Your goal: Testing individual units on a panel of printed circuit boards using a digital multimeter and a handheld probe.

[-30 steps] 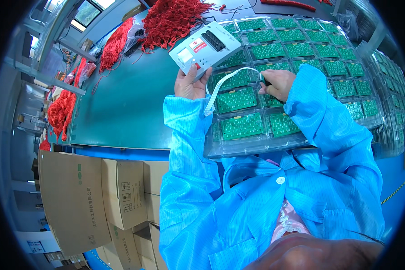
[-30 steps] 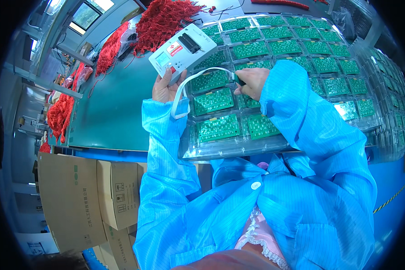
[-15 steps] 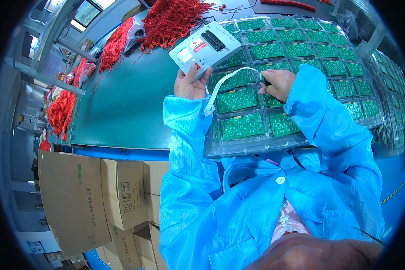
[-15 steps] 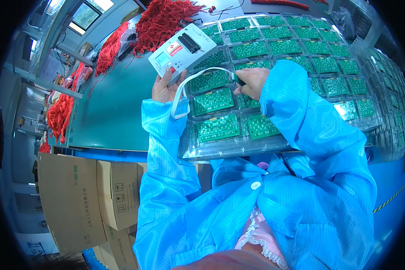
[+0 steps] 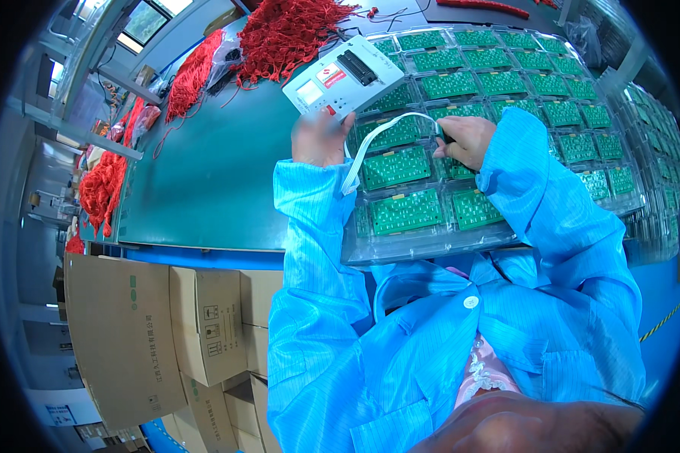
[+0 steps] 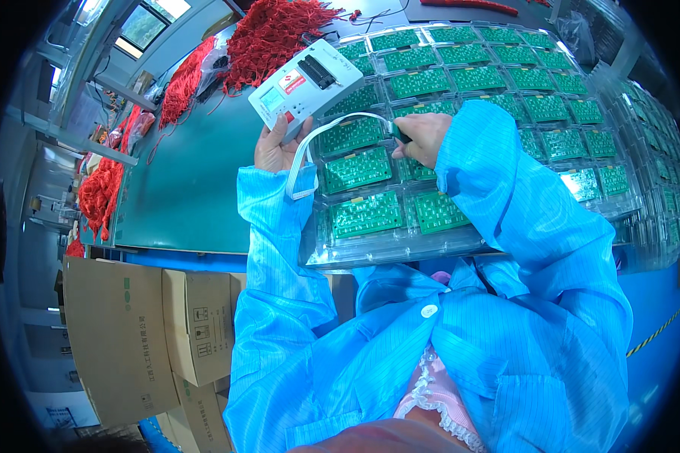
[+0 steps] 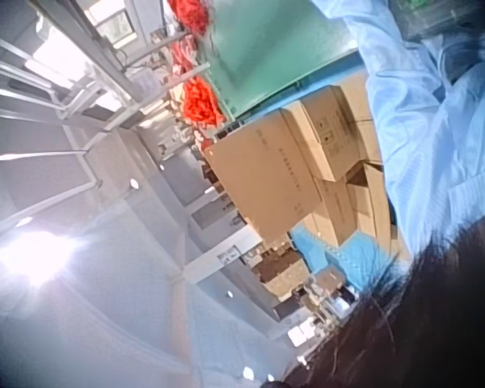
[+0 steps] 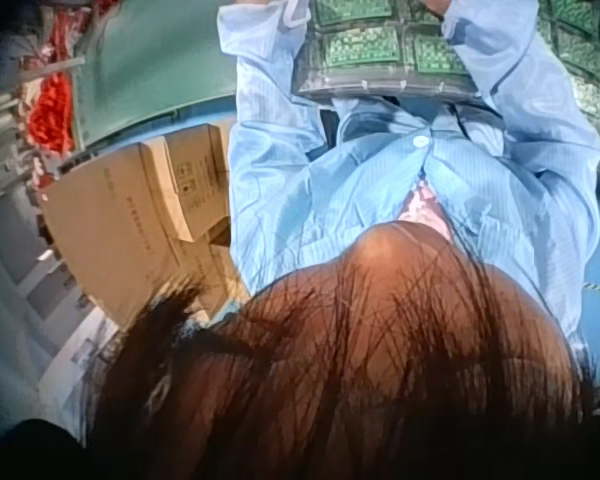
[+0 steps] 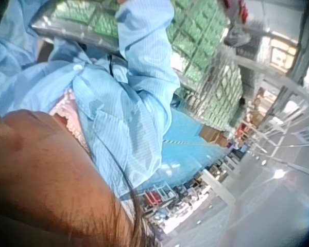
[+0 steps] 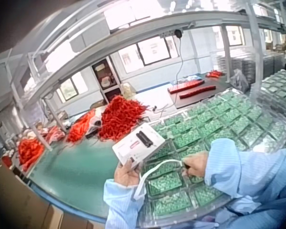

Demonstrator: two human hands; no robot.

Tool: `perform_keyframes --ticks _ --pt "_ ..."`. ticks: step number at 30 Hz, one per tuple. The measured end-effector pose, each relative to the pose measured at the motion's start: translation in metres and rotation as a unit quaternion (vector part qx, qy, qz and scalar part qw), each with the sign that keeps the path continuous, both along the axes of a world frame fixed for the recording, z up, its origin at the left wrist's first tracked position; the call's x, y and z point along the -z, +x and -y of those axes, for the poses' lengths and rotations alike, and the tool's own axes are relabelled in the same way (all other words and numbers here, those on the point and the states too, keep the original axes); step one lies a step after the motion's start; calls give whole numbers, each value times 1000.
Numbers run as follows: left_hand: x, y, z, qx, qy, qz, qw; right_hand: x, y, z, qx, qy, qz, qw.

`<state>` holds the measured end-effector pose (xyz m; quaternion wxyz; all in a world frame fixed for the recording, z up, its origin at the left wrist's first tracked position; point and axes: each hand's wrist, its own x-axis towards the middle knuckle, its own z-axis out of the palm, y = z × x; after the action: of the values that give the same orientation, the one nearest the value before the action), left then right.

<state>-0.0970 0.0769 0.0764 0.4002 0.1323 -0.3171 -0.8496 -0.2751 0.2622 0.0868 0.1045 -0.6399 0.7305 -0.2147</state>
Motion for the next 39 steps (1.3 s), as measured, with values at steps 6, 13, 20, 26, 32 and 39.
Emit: perform_keyframes --ticks 6,13,20,26,32,39 --pt "-1 0 -1 -4 1 2 1000 0 0 0 5 8 1 1000" --pt "1 0 1 -2 -2 4 1000 -2 1 1 9 9 28 1000" --pt "8 -1 6 -24 -13 48 998 -14 -13 -13 7 -21 100 995" --pt "4 -1 3 -15 -23 13 1000 -19 -15 -28 83 -63 412 905" --pt "3 -1 1 -21 -31 17 999 -5 -9 -35 134 -88 458 874" --pt "3 -1 0 -42 -18 46 998 7 -12 -25 44 -120 496 859"
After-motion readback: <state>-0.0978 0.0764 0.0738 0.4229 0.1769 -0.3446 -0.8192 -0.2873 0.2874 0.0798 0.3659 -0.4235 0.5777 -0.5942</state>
